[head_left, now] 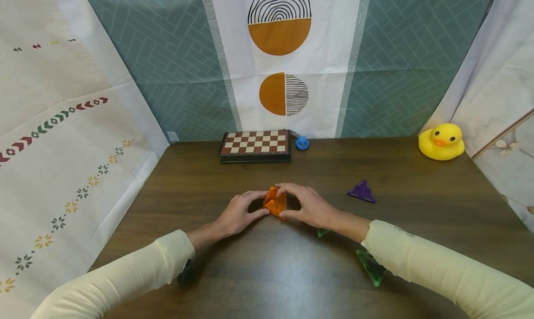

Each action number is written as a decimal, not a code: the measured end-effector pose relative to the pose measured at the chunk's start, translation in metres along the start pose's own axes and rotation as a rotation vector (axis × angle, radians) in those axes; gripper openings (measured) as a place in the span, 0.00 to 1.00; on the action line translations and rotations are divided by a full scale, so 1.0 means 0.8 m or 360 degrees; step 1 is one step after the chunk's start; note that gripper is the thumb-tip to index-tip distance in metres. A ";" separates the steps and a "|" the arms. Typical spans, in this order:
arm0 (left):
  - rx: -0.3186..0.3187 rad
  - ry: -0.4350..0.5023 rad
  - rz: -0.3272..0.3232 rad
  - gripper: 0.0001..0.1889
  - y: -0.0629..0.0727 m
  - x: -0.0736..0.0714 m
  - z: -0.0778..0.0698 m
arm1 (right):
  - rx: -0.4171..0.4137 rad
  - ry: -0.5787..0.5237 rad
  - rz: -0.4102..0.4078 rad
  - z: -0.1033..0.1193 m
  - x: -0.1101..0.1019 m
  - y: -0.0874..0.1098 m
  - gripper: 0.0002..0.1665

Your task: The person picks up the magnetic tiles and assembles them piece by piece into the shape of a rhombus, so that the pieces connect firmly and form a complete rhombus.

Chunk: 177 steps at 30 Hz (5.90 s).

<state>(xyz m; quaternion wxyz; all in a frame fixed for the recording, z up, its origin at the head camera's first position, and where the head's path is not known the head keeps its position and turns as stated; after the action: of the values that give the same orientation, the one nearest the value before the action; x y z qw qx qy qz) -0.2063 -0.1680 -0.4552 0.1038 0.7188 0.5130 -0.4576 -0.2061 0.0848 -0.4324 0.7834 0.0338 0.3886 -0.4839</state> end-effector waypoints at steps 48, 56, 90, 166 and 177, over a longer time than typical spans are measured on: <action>-0.0012 0.0070 -0.0015 0.25 -0.001 -0.002 -0.002 | -0.0008 0.0142 -0.0121 -0.003 -0.012 0.011 0.25; -0.0025 0.0186 -0.0070 0.28 -0.003 -0.011 -0.007 | 0.0067 0.0195 -0.0114 -0.012 -0.036 0.027 0.39; 0.0192 0.0403 -0.0084 0.42 -0.001 0.014 -0.105 | 0.0502 0.0463 -0.0231 -0.073 -0.136 0.113 0.58; 0.0178 0.0187 0.0412 0.41 0.023 0.078 -0.126 | 0.0497 0.0469 -0.0224 -0.112 -0.179 0.112 0.36; 0.0193 0.0178 0.0399 0.41 0.024 0.079 -0.125 | 0.0499 0.0412 -0.0289 -0.107 -0.179 0.104 0.43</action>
<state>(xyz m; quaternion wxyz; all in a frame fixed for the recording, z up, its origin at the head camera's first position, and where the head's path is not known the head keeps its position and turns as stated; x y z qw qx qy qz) -0.1318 -0.0740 -0.4535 0.0878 0.8065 0.3957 -0.4303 -0.2231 0.2705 -0.4272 0.6654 0.1819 0.4076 -0.5984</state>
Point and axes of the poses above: each hand's wrist, its own y-axis away from the middle knuckle, its own x-axis out of the palm, z = x × y, the point moved 1 cm from there along -y, towards the middle knuckle, and after that the axes turned 8 degrees about -z, right-handed, at the moved point
